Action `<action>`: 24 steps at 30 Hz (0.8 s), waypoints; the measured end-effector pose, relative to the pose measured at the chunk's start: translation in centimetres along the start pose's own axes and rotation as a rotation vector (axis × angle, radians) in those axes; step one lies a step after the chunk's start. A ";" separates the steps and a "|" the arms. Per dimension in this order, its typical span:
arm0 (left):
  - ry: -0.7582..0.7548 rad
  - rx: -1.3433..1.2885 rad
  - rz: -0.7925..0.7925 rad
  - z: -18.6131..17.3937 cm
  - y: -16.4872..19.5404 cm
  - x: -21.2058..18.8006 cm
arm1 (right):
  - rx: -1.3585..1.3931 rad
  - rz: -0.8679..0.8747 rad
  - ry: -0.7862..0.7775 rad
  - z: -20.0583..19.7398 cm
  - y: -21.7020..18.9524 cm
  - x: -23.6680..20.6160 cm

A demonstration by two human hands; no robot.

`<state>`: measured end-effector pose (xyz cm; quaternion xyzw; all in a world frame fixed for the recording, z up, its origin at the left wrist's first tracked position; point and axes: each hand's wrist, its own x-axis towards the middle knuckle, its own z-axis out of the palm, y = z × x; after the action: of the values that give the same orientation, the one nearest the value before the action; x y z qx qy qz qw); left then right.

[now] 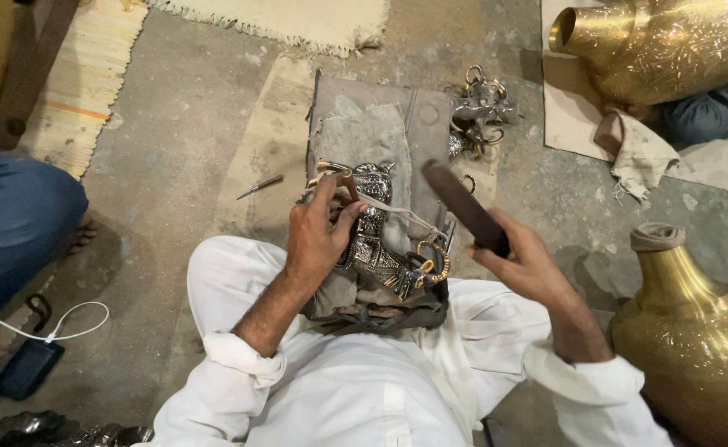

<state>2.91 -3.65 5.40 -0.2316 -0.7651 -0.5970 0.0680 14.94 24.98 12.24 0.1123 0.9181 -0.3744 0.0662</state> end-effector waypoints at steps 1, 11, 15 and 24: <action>-0.002 0.003 -0.006 0.0 -0.1 0.0 | -0.179 -0.042 0.030 -0.4 -1.2 0.6; -0.037 0.064 -0.064 0.3 -0.3 0.0 | -0.643 -0.604 0.286 -3.2 -11.4 5.3; -0.029 0.067 0.012 0.3 -0.4 0.0 | -0.941 -0.526 0.181 -4.3 -13.4 6.0; -0.049 0.113 -0.015 0.6 -1.1 0.0 | -1.006 -0.460 0.060 -5.2 -14.5 6.5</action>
<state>2.55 -3.33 4.26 -0.2362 -0.8006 -0.5476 0.0577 4.79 19.51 24.35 -0.1261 0.9860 0.1086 0.0021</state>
